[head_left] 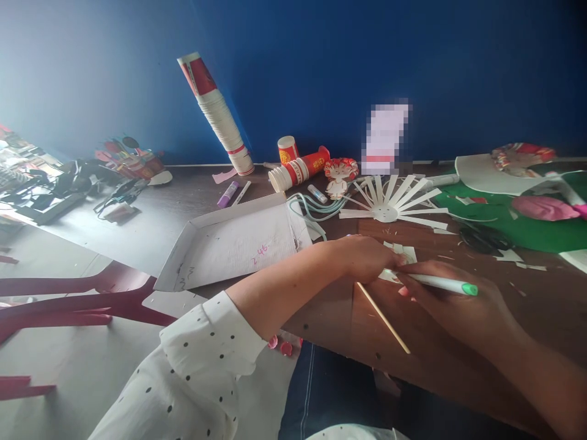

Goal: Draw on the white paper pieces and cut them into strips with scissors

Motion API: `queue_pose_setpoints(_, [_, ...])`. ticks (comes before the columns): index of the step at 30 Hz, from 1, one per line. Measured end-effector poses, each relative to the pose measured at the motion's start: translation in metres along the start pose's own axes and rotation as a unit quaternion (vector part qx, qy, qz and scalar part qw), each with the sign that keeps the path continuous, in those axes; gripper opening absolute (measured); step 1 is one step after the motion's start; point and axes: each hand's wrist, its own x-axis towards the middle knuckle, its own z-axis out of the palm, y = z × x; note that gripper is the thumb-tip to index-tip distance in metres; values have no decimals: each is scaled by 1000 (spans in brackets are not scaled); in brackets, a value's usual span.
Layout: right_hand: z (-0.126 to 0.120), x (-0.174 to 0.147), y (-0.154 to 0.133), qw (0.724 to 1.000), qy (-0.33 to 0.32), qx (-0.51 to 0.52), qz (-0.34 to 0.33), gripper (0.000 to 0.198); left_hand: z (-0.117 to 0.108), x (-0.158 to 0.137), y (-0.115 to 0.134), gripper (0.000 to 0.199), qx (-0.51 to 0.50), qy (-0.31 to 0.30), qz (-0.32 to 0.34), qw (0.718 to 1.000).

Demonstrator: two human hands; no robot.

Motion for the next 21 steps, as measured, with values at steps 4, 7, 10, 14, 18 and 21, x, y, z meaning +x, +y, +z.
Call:
queue_pose_setpoints(4, [2, -3, 2, 1000, 9, 4, -12, 12, 0, -1, 1, 52, -3, -2, -13, 1000])
queue_pose_setpoints(7, [3, -5, 4, 1000, 7, 7, -17, 9, 0, -1, 1, 52, 3, -3, -16, 1000])
queue_pose_setpoints(10, [4, -6, 3, 1000, 5, -1, -15, 10, 1, -1, 1, 52, 5, 2, -18, 1000])
queue_pose_setpoints(14, [5, -8, 4, 1000, -5, -11, -16, 11, 1, 0, 0, 49, 6, -4, -17, 1000])
queue_pose_setpoints(18, [6, -11, 5, 1000, -5, -1, -15, 11, 2, 2, -2, 47, 9, -9, -11, 1000])
queue_pose_setpoints(21, [6, -12, 6, 1000, -15, -5, -18, 11, 3, 3, -2, 46, 8, 0, -8, 1000])
